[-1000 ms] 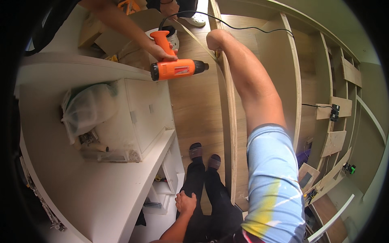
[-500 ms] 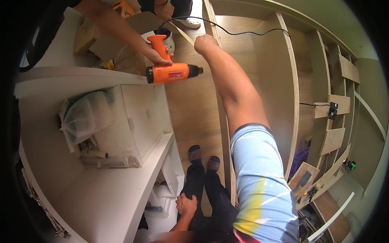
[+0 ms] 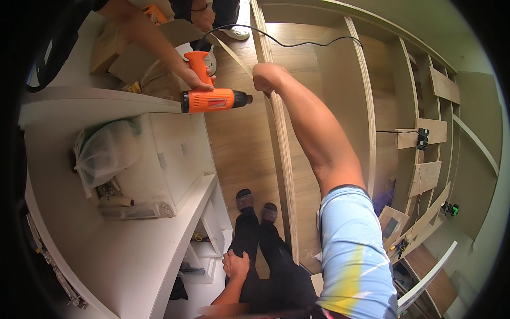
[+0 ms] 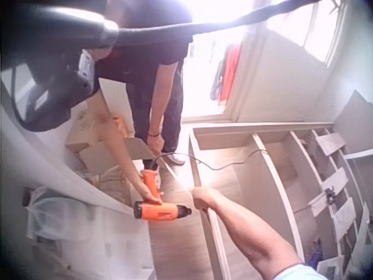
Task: The person uses a utility knife to trim excess edge banding from a white cabinet panel. They then apply heat with a heat gun to a curved wooden frame while peeling off a protective film. The person returns to trimming the edge banding on the panel.
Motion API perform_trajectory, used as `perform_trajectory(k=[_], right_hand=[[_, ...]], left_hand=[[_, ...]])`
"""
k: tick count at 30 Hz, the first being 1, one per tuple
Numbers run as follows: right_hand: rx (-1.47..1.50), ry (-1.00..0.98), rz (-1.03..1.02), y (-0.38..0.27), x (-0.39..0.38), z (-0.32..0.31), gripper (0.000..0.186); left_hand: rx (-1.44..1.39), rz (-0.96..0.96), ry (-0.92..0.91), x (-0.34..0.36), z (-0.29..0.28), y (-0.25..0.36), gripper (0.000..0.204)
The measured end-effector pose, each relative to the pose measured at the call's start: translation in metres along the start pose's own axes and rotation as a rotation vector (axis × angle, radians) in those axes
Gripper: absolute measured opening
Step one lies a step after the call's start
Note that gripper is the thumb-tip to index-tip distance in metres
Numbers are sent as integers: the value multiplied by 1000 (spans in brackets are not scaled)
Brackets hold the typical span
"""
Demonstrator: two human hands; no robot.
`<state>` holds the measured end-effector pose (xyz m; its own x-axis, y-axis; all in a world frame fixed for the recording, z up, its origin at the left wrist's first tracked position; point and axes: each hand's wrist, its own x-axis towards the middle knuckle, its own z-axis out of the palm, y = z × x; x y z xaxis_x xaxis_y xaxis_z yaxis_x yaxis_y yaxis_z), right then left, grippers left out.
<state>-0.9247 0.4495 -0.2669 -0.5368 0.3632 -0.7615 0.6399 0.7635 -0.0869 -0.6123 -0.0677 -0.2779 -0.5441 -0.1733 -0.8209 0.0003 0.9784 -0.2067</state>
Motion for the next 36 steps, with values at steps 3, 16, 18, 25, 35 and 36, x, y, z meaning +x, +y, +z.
perform_trajectory(k=[3, 16, 18, 25, 35, 36], right_hand=[[138, -41, 19, 8, -35, -3, 26], [214, 425, -101, 28, -162, 142, 30], [208, 431, -100, 26, -172, 145, 24], [362, 803, -214, 25, -231, 82, 29], [114, 510, -97, 13, -11, 24, 24], [92, 448, -74, 12, -3, 27, 24]], left_hand=[[12, 24, 21, -2, 2, 2, 60], [-3, 32, 13, -3, 8, -14, 62], [-6, 41, -8, -2, 13, -19, 61], [4, 36, 4, 2, 16, -26, 59], [-26, 3, -59, 2, 9, -22, 63], [-29, 3, -64, 2, 9, -21, 63]])
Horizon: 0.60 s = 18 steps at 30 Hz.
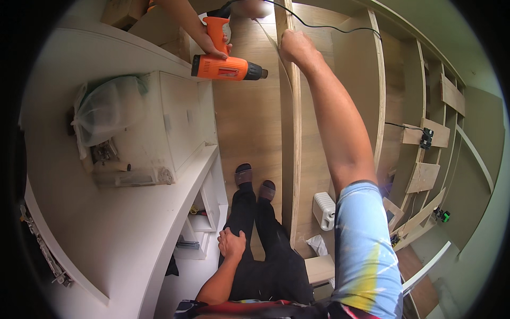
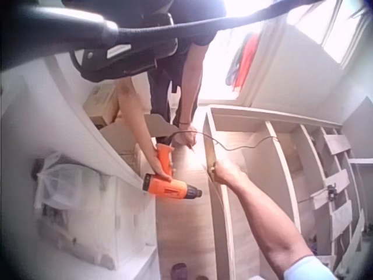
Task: The person uses a utility knife to trim excess edge banding from a white cabinet panel. They then apply heat with a heat gun to a curved wooden frame while peeling off a protective film. The person returns to trimming the edge banding on the panel.
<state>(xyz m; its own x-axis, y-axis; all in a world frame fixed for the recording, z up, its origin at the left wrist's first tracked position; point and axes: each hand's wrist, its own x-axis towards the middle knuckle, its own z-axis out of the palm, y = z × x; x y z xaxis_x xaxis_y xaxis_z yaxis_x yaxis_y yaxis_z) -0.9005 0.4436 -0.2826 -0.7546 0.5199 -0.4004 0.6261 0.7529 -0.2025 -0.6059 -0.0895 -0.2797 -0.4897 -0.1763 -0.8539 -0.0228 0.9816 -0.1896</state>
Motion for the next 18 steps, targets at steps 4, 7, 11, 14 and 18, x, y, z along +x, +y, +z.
perform_trajectory(k=[4, 7, 11, 14, 18], right_hand=[[-60, -129, 40, -3, 35, 23, 26], [-150, -56, -91, 3, 63, 48, 29], [-188, -61, -42, -5, 82, 65, 28], [-180, -300, 51, -16, 67, 54, 27], [-162, -336, 12, -23, 26, 21, 26]], left_hand=[[-9, -4, 17, -3, 0, 4, 62], [13, 5, 33, -4, 3, 4, 58], [-7, -4, 32, 2, 8, -1, 60], [6, -30, 7, 2, 10, -5, 60], [-20, -22, 21, 3, 8, -1, 61]])
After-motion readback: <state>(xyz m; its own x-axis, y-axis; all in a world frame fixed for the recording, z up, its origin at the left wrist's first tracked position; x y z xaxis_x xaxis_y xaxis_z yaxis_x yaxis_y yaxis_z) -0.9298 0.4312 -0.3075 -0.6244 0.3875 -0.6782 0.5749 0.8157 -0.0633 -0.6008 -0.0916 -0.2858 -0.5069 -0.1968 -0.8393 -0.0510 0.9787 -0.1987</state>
